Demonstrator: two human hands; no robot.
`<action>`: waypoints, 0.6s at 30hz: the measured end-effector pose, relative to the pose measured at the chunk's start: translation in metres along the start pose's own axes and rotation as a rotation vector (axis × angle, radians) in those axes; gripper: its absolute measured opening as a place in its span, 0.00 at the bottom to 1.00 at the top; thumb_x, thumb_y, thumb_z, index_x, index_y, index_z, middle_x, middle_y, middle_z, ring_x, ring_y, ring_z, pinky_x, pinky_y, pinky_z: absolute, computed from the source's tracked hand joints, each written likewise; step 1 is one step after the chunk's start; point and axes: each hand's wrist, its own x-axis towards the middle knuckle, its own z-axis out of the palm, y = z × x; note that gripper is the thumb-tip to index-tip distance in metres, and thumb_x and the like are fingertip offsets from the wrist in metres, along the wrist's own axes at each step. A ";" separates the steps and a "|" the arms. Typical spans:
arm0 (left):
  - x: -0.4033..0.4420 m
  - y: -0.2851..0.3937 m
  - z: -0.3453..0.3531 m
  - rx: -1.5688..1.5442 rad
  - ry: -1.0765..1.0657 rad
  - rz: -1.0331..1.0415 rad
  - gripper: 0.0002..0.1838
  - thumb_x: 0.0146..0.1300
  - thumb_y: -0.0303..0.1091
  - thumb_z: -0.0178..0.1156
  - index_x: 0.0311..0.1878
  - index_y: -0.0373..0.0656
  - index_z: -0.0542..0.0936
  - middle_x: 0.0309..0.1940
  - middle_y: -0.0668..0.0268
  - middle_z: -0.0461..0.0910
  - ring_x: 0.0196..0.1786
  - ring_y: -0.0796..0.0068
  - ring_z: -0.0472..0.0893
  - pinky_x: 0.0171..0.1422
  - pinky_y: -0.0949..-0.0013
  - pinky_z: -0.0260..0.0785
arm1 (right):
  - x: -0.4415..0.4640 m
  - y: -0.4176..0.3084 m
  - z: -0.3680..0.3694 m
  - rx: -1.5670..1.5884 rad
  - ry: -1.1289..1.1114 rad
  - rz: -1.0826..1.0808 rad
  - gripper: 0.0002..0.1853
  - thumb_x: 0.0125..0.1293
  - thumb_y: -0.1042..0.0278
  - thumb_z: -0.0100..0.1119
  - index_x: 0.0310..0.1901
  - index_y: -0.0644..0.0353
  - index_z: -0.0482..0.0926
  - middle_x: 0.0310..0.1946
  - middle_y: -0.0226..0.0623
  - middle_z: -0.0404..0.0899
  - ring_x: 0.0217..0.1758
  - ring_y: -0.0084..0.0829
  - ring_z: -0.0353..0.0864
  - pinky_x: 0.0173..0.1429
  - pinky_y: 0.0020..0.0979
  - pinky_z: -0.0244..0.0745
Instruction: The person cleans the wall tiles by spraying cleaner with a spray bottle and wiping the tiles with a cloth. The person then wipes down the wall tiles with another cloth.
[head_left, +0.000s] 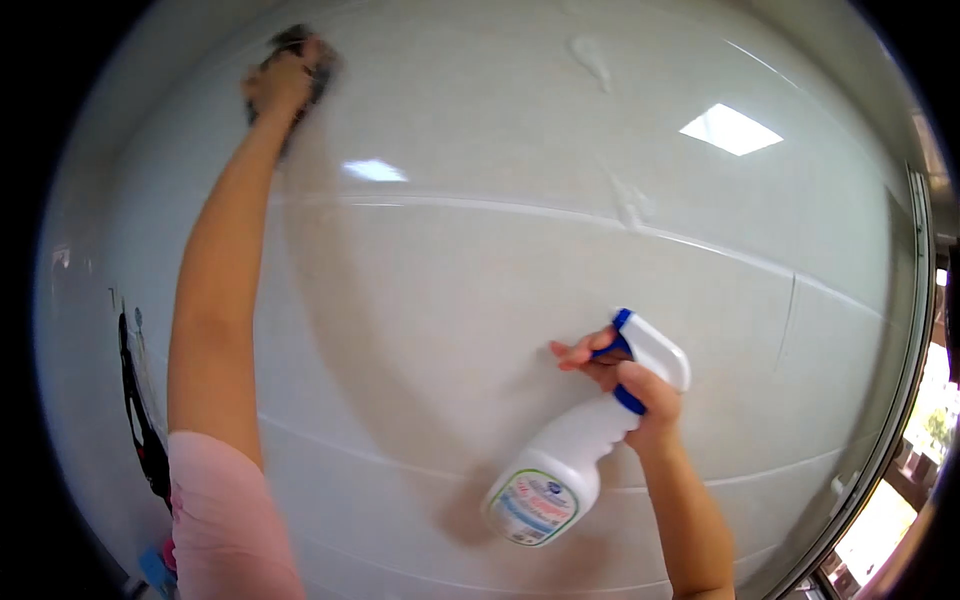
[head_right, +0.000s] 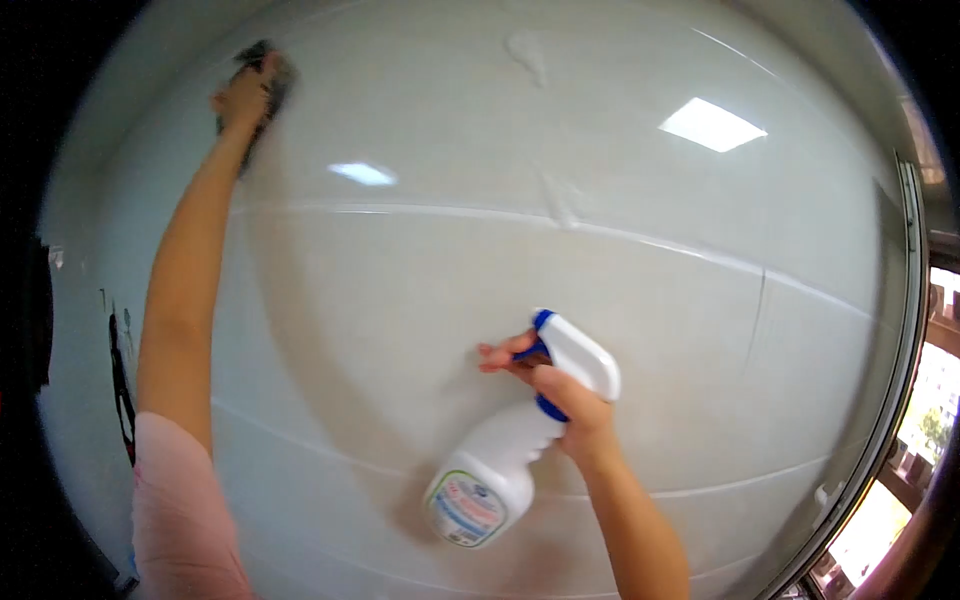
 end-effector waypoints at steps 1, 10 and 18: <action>0.009 0.022 0.002 -0.003 0.060 -0.133 0.32 0.71 0.58 0.40 0.68 0.47 0.73 0.57 0.54 0.80 0.62 0.54 0.76 0.68 0.40 0.55 | 0.001 0.000 0.002 -0.001 -0.016 0.004 0.18 0.60 0.68 0.58 0.49 0.68 0.73 0.44 0.47 0.79 0.54 0.46 0.80 0.73 0.55 0.64; -0.107 0.420 -0.044 -0.534 0.491 0.551 0.26 0.65 0.34 0.47 0.64 0.33 0.70 0.69 0.45 0.65 0.72 0.47 0.63 0.79 0.48 0.46 | 0.000 -0.001 -0.005 0.030 -0.048 -0.014 0.16 0.60 0.68 0.59 0.48 0.67 0.74 0.43 0.46 0.80 0.53 0.43 0.80 0.73 0.51 0.64; 0.004 0.206 -0.033 -0.477 0.075 0.363 0.19 0.67 0.45 0.51 0.49 0.42 0.83 0.48 0.51 0.84 0.54 0.57 0.81 0.58 0.52 0.71 | -0.002 -0.005 -0.013 0.008 -0.069 0.053 0.16 0.60 0.70 0.56 0.49 0.67 0.75 0.43 0.45 0.81 0.55 0.42 0.80 0.74 0.49 0.63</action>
